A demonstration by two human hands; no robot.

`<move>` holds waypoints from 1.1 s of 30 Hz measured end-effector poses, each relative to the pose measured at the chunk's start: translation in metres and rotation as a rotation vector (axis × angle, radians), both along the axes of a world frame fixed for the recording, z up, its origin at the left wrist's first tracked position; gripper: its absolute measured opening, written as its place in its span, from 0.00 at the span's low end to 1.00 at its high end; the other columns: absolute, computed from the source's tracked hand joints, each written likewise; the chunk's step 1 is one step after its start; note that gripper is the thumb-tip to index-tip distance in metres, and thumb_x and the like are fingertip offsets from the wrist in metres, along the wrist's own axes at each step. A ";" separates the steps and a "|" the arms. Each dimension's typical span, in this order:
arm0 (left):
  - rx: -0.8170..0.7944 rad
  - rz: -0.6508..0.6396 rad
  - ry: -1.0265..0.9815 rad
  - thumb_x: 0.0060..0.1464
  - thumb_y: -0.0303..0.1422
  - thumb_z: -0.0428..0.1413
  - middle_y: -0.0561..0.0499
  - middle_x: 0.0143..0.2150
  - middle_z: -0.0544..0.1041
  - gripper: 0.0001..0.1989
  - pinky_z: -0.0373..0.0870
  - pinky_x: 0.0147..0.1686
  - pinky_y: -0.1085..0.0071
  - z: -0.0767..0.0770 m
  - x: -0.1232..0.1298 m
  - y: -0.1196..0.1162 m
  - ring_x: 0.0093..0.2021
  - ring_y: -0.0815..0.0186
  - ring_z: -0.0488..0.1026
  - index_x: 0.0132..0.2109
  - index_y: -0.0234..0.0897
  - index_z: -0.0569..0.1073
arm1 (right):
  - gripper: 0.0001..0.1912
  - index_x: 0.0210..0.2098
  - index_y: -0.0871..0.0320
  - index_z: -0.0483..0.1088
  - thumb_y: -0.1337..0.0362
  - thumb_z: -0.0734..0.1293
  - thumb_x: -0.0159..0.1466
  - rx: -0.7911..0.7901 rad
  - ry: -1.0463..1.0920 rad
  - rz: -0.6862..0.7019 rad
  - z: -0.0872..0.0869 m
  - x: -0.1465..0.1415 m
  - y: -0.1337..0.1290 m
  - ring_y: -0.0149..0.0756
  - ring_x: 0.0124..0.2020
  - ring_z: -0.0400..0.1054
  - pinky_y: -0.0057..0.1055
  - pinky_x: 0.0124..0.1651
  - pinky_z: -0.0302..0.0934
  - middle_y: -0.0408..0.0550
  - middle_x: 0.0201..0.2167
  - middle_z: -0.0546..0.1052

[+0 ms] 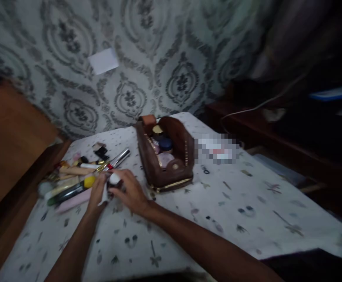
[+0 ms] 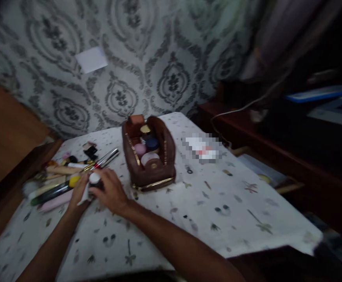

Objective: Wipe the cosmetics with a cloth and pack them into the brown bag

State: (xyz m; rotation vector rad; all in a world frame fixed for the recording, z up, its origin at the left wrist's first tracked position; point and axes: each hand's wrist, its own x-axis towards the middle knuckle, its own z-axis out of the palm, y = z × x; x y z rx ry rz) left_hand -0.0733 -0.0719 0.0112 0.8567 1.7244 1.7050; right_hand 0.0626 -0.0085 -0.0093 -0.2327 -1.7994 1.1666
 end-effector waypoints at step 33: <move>-0.933 -0.049 1.121 0.49 0.35 0.60 0.42 0.48 0.76 0.17 0.67 0.47 0.59 0.055 -0.125 -0.086 0.48 0.49 0.73 0.49 0.41 0.77 | 0.23 0.54 0.54 0.68 0.59 0.69 0.61 -0.003 -0.213 -0.072 -0.011 -0.029 0.020 0.44 0.49 0.68 0.42 0.45 0.70 0.53 0.50 0.73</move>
